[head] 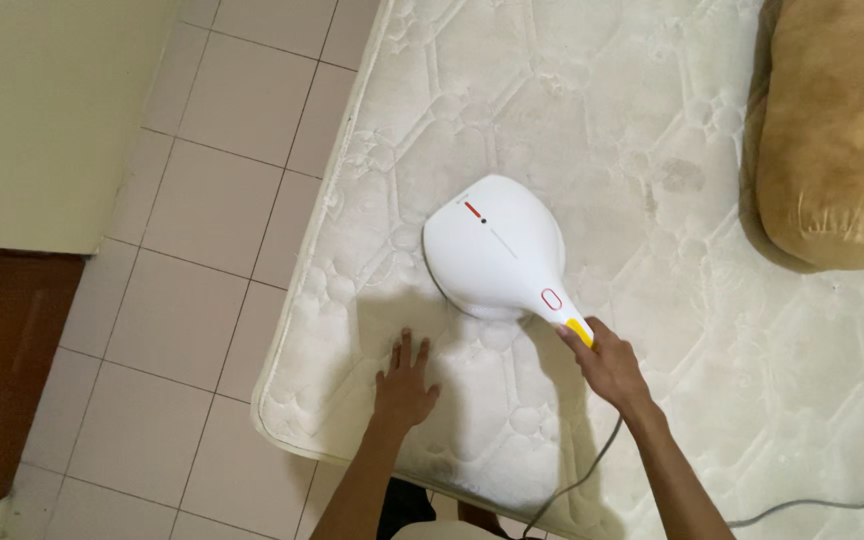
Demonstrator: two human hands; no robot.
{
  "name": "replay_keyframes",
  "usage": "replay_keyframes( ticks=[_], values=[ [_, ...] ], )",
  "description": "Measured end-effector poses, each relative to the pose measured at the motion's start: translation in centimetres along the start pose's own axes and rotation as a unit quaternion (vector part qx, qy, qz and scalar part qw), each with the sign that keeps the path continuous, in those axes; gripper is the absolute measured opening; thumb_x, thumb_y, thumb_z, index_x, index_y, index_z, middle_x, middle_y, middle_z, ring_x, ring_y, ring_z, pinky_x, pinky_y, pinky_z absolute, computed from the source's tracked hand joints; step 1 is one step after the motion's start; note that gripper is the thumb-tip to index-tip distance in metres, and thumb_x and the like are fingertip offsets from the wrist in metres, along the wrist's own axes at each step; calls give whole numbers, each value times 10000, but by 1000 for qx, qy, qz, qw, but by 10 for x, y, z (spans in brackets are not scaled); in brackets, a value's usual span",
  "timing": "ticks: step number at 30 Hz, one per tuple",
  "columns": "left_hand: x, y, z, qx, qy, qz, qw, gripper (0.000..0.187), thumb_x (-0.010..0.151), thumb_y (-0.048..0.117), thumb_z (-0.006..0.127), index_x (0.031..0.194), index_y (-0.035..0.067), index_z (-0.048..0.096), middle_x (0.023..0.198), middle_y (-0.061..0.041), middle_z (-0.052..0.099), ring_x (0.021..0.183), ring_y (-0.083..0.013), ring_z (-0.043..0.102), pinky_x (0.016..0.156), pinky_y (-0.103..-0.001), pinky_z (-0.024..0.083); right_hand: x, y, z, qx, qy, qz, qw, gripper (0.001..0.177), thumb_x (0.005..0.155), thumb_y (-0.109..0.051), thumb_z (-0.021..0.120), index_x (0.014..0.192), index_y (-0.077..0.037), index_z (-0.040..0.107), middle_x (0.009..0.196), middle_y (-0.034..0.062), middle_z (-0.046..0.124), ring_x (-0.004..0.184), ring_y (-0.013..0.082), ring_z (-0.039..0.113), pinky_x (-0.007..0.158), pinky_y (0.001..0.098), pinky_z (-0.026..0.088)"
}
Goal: The person cleans the surface of a mattress using a handheld vacuum cleaner, moving it across different areas of the mattress by hand.
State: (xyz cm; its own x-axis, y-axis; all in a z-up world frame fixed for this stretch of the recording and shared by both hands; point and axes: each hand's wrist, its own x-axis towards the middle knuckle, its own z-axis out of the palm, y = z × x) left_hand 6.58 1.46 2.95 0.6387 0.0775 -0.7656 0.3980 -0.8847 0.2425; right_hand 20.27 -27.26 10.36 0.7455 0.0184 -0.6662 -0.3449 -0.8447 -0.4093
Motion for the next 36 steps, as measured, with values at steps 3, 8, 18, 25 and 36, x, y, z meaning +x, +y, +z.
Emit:
replay_keyframes(
  ticks=[3,8,18,25,36],
  values=[
    [1,0,-2,-5,-13,-2,1000,913,956,415,651,1649,262,76,1726,-61,-141,1593,-299,63,1195,-616,296,-23,36,3,30,-10,32,999,699,871,-678,555,1194,-69,670,696,137,693,646,246,694,643,406,555],
    [1,0,-2,1,-5,4,1000,907,955,424,648,1644,254,83,1726,-64,-140,1588,-300,68,1187,-623,302,-65,97,11,69,21,94,993,697,856,-636,600,1268,-77,656,672,157,682,598,231,680,605,394,545],
    [5,6,21,40,139,40,989,852,923,380,672,1596,119,219,1669,-221,52,1544,-402,134,1213,-643,166,-114,162,48,96,93,140,981,589,897,-556,605,1195,-56,699,634,165,690,551,253,668,589,406,531],
    [8,32,21,43,141,106,983,884,886,376,691,1612,194,221,1695,-187,-8,1548,-390,107,1211,-623,152,-111,137,37,49,64,153,985,583,935,-576,550,1182,-69,697,641,205,701,544,292,667,572,463,495],
    [4,34,-2,98,21,61,993,890,933,425,658,1640,264,143,1712,-131,-128,1589,-334,10,1221,-647,139,-64,67,8,15,83,79,993,665,907,-633,539,1232,-72,685,640,204,700,576,351,707,579,479,519]
  ],
)
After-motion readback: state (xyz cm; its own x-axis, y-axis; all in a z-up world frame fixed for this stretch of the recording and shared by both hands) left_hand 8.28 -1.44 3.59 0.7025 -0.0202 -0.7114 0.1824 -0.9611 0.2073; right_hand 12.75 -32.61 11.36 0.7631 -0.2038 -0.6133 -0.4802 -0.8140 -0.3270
